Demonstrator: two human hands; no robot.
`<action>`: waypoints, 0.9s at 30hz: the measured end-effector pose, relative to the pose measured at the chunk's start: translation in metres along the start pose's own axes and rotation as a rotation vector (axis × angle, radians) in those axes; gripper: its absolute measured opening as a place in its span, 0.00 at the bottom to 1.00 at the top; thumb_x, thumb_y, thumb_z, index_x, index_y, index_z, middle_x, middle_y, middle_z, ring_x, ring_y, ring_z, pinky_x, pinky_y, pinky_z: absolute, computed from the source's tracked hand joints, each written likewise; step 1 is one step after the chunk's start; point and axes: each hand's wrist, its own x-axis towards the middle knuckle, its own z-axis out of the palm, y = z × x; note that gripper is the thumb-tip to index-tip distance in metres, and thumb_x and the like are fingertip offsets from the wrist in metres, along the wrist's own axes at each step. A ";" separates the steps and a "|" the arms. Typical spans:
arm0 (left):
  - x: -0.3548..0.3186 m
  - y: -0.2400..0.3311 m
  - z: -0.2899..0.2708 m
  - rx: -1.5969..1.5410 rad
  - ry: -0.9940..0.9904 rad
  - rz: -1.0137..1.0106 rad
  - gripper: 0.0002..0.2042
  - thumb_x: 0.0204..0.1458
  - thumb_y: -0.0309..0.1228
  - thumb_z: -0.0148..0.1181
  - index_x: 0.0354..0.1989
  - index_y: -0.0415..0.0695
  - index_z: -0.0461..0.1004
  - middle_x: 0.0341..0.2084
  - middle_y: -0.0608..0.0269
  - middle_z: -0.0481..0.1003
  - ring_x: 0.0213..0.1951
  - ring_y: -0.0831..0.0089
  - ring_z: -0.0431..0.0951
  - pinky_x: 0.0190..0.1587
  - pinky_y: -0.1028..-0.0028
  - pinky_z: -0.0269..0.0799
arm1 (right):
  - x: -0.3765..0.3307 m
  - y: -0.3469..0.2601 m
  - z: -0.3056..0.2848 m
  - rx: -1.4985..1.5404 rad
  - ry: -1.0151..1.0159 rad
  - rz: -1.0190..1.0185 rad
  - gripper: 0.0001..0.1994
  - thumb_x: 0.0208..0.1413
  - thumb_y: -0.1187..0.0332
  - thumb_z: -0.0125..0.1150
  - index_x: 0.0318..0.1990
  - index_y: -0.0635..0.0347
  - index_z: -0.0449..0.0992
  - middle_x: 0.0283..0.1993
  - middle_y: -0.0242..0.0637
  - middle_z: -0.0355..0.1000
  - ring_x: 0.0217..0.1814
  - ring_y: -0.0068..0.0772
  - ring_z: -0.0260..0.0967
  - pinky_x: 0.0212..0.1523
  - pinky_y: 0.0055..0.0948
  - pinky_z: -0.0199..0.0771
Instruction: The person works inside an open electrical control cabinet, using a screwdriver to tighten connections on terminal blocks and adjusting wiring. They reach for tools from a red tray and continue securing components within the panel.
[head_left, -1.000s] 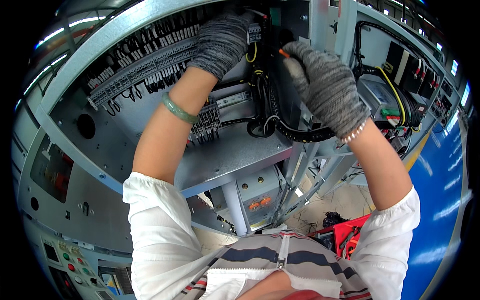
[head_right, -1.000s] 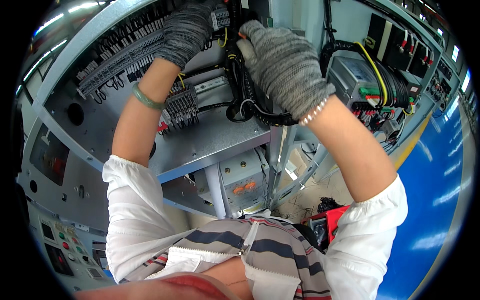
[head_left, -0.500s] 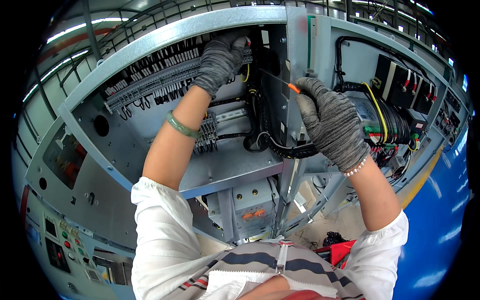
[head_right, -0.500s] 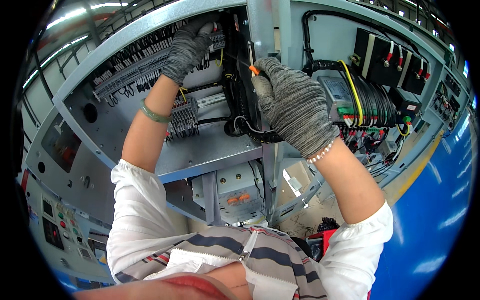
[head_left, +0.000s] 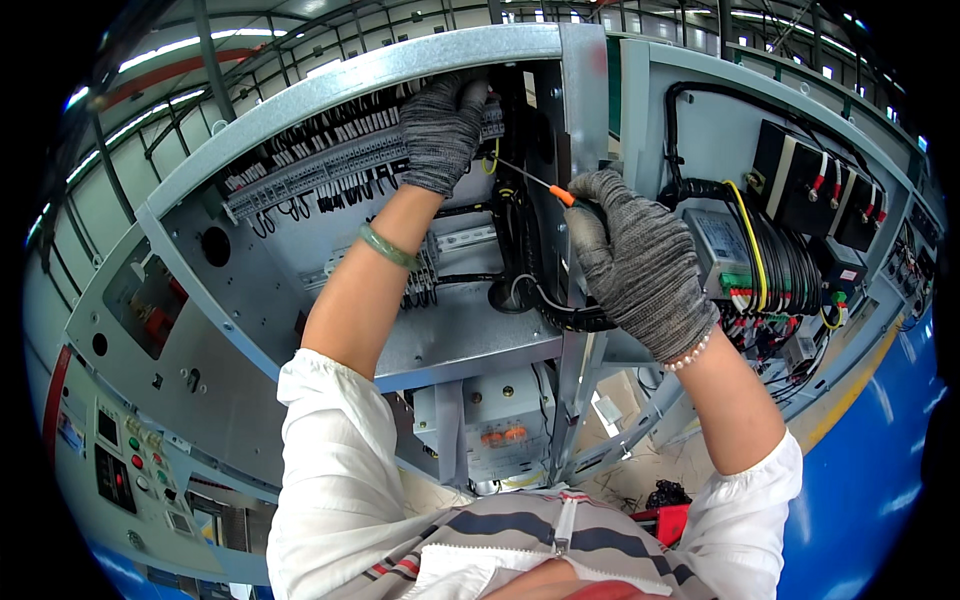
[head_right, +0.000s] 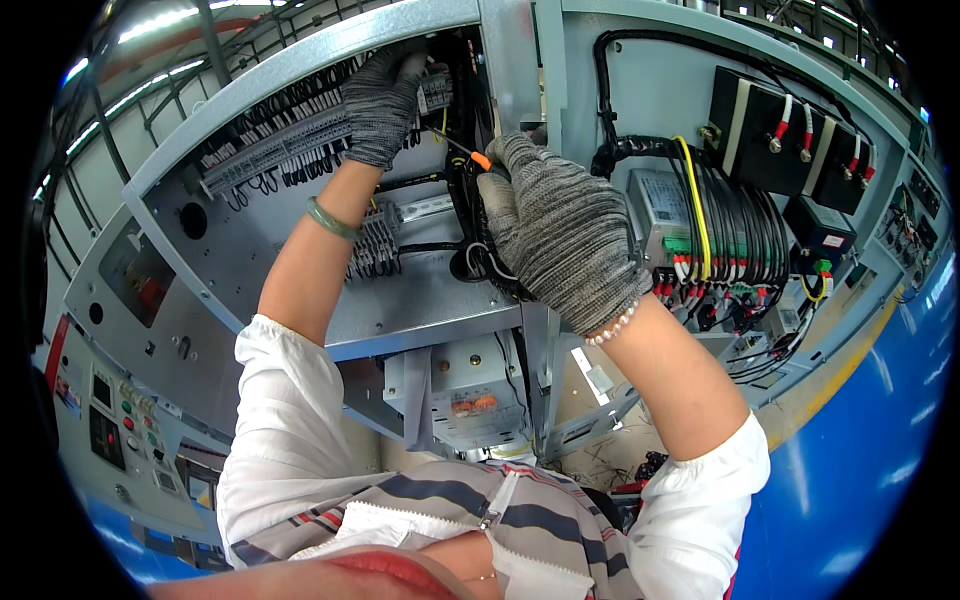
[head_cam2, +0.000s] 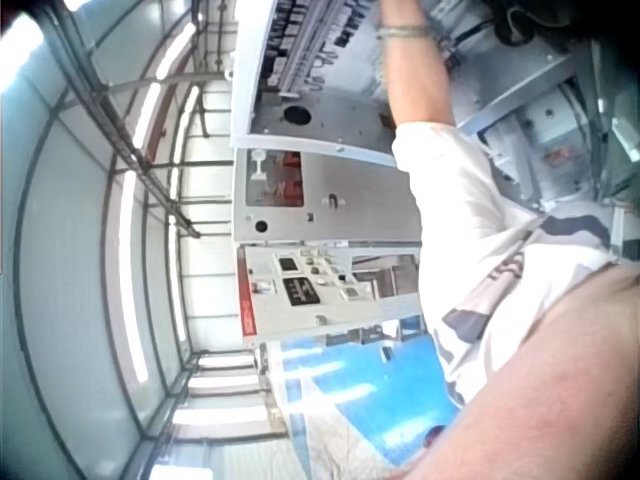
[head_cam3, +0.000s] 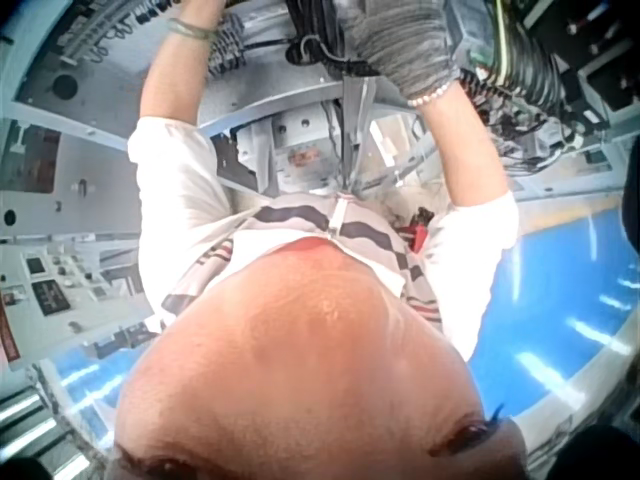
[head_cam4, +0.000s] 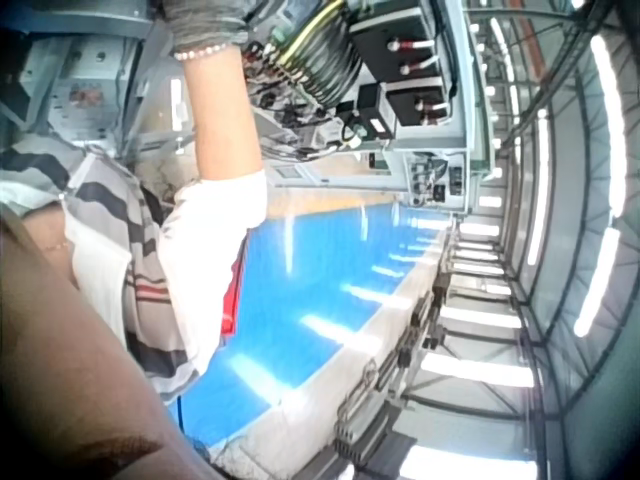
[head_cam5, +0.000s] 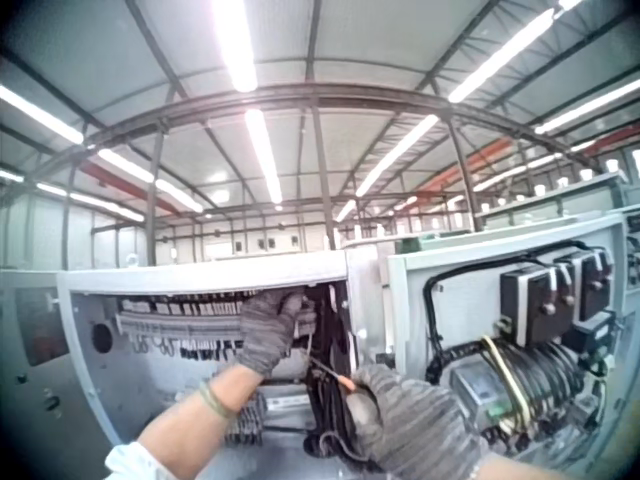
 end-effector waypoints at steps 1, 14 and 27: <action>0.000 0.001 0.001 0.002 0.010 -0.001 0.14 0.55 0.40 0.57 0.40 0.43 0.80 0.32 0.52 0.80 0.34 0.59 0.80 0.44 0.65 0.74 | -0.001 0.002 0.001 0.015 0.004 0.002 0.12 0.57 0.67 0.55 0.46 0.63 0.72 0.31 0.51 0.74 0.33 0.51 0.75 0.37 0.40 0.75; 0.003 -0.004 -0.005 0.175 -0.073 0.088 0.15 0.57 0.43 0.54 0.43 0.49 0.79 0.34 0.53 0.79 0.37 0.57 0.79 0.45 0.62 0.73 | 0.011 -0.003 0.007 -0.154 0.051 0.008 0.15 0.58 0.63 0.56 0.48 0.62 0.72 0.33 0.51 0.75 0.35 0.50 0.76 0.37 0.41 0.76; 0.009 -0.008 -0.012 0.246 -0.148 0.209 0.16 0.58 0.44 0.50 0.49 0.54 0.77 0.33 0.54 0.79 0.36 0.58 0.79 0.43 0.61 0.73 | 0.026 -0.004 0.015 -0.327 0.083 -0.045 0.14 0.61 0.60 0.49 0.48 0.59 0.71 0.37 0.43 0.74 0.37 0.40 0.76 0.36 0.37 0.76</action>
